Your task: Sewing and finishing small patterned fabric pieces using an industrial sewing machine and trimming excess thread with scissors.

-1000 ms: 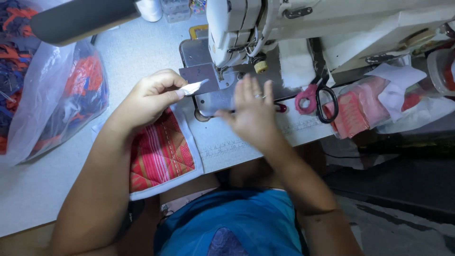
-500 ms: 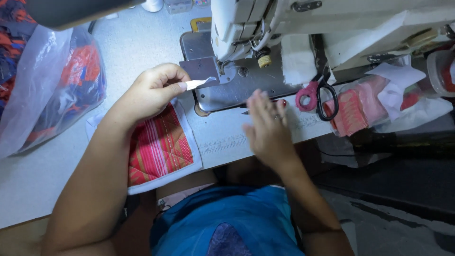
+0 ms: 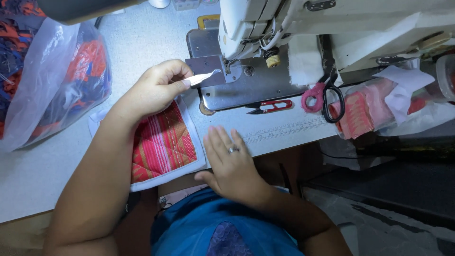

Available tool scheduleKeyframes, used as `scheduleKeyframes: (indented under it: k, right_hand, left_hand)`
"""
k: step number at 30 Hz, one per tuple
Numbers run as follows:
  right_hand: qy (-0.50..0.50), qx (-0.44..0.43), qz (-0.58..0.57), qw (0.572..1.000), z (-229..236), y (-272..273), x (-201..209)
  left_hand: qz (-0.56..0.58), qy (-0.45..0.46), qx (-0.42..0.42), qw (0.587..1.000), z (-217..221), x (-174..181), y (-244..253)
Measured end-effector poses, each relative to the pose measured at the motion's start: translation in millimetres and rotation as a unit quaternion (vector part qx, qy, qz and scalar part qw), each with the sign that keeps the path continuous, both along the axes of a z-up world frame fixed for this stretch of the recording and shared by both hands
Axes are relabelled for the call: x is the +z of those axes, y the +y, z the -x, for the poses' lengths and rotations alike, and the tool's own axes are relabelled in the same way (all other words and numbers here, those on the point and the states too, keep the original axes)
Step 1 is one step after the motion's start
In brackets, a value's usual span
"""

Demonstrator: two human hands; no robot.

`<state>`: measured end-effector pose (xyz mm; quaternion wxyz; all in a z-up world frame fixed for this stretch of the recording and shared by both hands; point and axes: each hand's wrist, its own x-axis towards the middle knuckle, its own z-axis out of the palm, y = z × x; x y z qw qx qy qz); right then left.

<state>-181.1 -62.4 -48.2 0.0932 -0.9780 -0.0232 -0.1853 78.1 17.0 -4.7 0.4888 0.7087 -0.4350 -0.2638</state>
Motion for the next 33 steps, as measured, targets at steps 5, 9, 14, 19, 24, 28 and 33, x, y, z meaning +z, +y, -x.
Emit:
scheduleKeyframes:
  k: [5,9,14,19,24,28,33]
  right_hand:
    - [-0.021,0.081,0.025,0.996,38,-42,-15]
    - [-0.072,0.114,-0.018,0.991,61,-78,-12]
    - [-0.017,0.085,-0.066,0.994,73,-105,-3]
    - [-0.026,-0.106,-0.017,0.994,111,-183,-6]
    - [-0.277,-0.301,-0.007,0.912,191,-308,43]
    - [-0.376,-0.431,-0.128,0.811,259,-405,46]
    - [-0.468,-0.486,-0.374,0.636,291,-468,27]
  left_hand:
    - [-0.006,-0.012,0.002,1.0,-1,-6,-1]
    - [-0.022,-0.049,-0.015,0.998,-5,-13,-5]
    - [-0.083,-0.094,-0.035,0.992,-9,-26,-3]
    - [-0.137,-0.125,-0.021,0.982,-7,-18,-5]
    - [-0.156,-0.172,0.004,0.973,-10,-31,-2]
    - [-0.128,-0.165,0.025,0.978,-20,-62,4]
    - [-0.071,-0.173,0.023,0.982,-37,-98,9]
